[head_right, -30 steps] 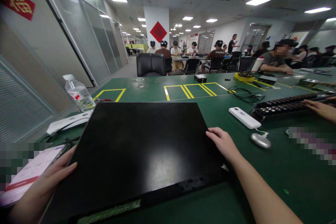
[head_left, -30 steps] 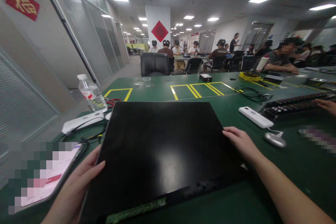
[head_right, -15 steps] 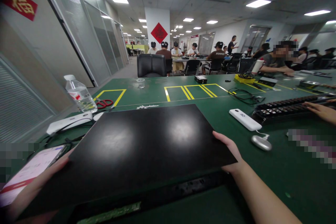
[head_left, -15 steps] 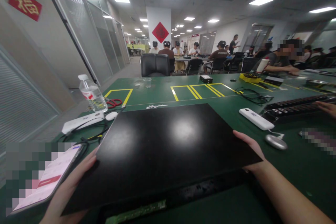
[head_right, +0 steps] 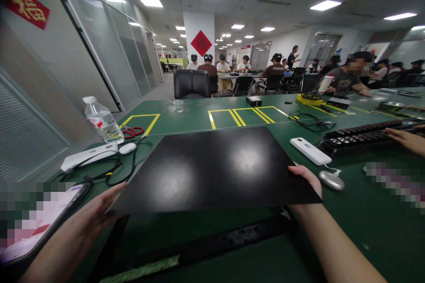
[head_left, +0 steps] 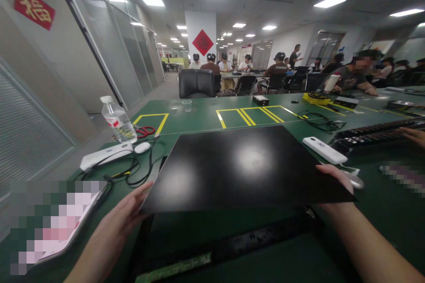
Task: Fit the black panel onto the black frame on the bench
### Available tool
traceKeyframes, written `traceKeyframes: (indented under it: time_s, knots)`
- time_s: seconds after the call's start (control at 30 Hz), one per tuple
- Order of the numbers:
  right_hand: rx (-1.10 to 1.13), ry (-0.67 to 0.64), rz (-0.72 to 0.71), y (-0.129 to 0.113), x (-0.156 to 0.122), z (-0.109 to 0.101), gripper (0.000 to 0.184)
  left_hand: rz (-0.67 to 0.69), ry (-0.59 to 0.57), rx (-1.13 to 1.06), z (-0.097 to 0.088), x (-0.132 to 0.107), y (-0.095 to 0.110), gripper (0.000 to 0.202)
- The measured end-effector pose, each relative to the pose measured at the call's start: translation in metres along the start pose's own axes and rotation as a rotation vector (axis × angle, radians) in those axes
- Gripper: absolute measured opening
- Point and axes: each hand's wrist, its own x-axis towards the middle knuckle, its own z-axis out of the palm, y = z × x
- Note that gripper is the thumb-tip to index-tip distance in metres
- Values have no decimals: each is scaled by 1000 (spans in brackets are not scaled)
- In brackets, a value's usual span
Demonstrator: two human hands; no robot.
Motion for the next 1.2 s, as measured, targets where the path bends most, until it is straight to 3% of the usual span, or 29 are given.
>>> traceKeyframes:
  time_s: [0.37,0.57,0.77,1.0,1.2]
  knots:
    - [133,282,-397,2,15,5,17,569,-319,855,-5,6,-37,44]
    - [181,328,-557,2,17,8,27,783,-418,1086,-8,12,-48,47]
    - [97,335,-623,4,15,7,29,854,-411,1120,-15,19,-63,50]
    - [46,404,-694,5,17,3,29,826,-330,1093,-7,7,-61,40]
    - [39,411,-684,5,21,0,31,842,-381,1133,-10,11,-64,41]
